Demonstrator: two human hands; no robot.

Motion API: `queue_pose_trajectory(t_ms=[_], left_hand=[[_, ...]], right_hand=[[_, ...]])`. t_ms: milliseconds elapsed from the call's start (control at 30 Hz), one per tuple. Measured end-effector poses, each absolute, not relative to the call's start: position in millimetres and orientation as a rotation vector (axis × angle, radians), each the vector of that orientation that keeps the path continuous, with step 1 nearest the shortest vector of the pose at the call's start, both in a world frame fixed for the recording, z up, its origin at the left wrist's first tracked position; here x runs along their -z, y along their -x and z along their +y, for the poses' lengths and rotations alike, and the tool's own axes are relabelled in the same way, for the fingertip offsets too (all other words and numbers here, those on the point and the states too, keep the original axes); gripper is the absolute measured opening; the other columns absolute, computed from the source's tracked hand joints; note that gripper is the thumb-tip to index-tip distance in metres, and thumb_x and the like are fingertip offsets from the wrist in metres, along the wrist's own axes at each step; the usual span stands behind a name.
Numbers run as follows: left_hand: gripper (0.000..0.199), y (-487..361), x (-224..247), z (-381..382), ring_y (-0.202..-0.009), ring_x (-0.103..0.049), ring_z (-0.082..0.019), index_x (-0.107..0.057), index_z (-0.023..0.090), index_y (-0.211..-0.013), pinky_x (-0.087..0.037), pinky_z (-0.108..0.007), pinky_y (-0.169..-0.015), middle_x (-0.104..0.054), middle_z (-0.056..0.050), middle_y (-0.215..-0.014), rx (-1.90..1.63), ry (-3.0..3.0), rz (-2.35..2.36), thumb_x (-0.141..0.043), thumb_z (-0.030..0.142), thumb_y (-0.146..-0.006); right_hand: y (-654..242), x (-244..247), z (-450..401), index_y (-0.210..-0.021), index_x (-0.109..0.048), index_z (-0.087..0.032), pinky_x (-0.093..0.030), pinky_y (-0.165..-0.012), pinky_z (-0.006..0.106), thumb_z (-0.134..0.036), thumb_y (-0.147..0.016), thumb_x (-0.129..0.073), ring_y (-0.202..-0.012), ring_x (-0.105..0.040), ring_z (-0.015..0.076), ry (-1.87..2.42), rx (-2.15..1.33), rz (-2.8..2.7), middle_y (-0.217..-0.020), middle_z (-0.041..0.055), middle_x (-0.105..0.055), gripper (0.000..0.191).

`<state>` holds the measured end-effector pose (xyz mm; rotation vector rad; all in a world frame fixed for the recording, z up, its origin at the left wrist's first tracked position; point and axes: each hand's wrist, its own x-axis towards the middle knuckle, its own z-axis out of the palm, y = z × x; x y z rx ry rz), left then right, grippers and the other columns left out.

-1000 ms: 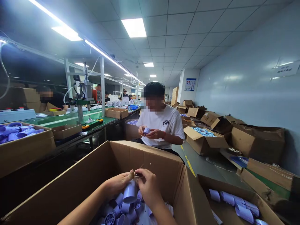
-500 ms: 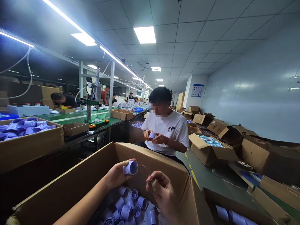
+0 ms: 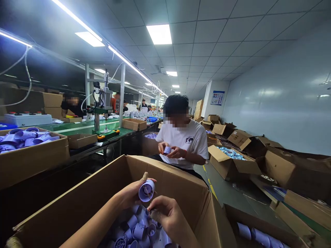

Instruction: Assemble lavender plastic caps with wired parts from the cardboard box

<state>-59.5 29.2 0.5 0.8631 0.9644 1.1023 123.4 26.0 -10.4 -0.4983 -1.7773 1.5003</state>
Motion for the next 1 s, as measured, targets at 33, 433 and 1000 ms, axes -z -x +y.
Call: queue_pose_trajectory(t_ms=[33, 433, 1000], left_hand=[[0.066, 58.6, -1.5, 28.9, -0.042, -0.047, -0.007, -0.057, 0.017, -0.104, -0.017, -0.016, -0.038, -0.062, 0.001, -0.062, -1.098, -0.853, 0.971, -0.051, 0.074, -0.069], [0.065, 61.9, -1.8, 35.3, -0.045, -0.050, -0.008, -0.058, 0.018, -0.106, -0.018, -0.016, -0.039, -0.063, 0.000, -0.065, -1.183, -0.799, 1.018, -0.052, 0.072, -0.071], [0.050, 57.0, 8.3, 36.7, -0.051, -0.052, -0.010, -0.054, 0.019, -0.102, -0.032, -0.019, -0.046, -0.057, 0.003, -0.066, -1.073, -0.775, 0.774, -0.065, 0.057, -0.071]], right_hand=[[-122.9, 11.2, 26.9, -0.075, -0.068, -0.018, -0.045, -0.067, 0.027, -0.044, -0.068, -0.073, -0.069, -0.058, 0.0143, 0.509, -1.501, -1.791, -0.074, 0.0024, -0.065, 0.027], [-118.9, 19.1, 31.7, -0.078, -0.067, -0.019, -0.044, -0.065, 0.025, -0.039, -0.068, -0.074, -0.067, -0.056, 0.0130, 0.561, -1.494, -1.760, -0.072, 0.0006, -0.065, 0.024], [-109.8, 19.4, 32.0, -0.086, -0.066, -0.019, -0.052, -0.074, 0.031, -0.050, -0.067, -0.071, -0.078, -0.065, 0.0207, 0.723, -1.354, -1.702, -0.078, 0.0039, -0.070, 0.036]])
